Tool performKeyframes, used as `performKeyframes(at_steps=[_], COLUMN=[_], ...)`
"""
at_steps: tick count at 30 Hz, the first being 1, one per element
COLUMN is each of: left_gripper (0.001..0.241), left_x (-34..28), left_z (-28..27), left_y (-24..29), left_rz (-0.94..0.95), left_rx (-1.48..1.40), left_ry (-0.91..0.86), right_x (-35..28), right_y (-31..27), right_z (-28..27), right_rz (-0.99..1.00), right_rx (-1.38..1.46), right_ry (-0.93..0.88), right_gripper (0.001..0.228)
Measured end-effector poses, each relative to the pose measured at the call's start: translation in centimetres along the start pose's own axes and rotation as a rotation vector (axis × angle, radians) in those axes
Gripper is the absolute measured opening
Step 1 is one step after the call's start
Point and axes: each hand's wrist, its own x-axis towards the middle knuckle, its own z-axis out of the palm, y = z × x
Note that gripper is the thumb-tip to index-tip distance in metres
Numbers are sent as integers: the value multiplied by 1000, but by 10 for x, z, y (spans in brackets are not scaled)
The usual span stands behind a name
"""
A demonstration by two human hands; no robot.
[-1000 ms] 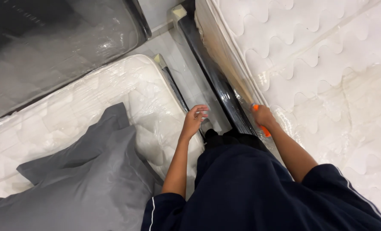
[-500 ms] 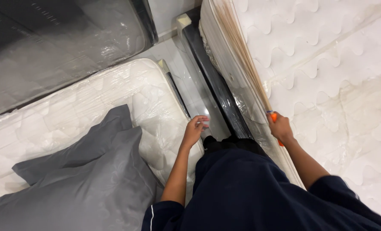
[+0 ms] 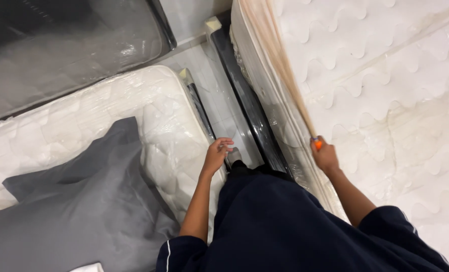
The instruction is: The person moves bedding and a bolster pillow from a mattress to the floor. Then, using a broom, the person sweeps the floor between two mattresses and around the base of the mattress.
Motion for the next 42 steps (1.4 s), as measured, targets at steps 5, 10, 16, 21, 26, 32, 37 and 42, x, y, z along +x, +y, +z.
performKeyframes(at_steps=[5, 10, 16, 21, 26, 32, 37, 42], left_gripper=[26, 26, 43, 59, 36, 41, 54, 59], left_x=[2, -4, 10, 34, 59, 71, 69, 31], left_z=[31, 62, 125, 195, 230, 254, 246, 180], left_y=[-19, 6, 64, 150, 118, 113, 96, 57], left_rz=[40, 64, 45, 193, 148, 53, -73, -172], left_rx=[-19, 42, 24, -482, -843, -762, -213, -30], left_ry=[7, 27, -117, -186, -29, -83, -239, -185], right_x=[18, -17, -38, -70, -57, -30, 16, 58], right_y=[50, 6, -40, -72, -81, -76, -5, 15], right_z=[38, -14, -52, -65, -85, -91, -68, -103], right_rz=[-61, -153, -117, -639, -665, -410, -344, 34], right_rx=[-160, 110, 432, 251, 301, 94, 1, 359], right_ry=[-231, -139, -143, 34, -47, -244, -150, 41], right_gripper=[45, 40, 48, 57, 64, 52, 41, 40])
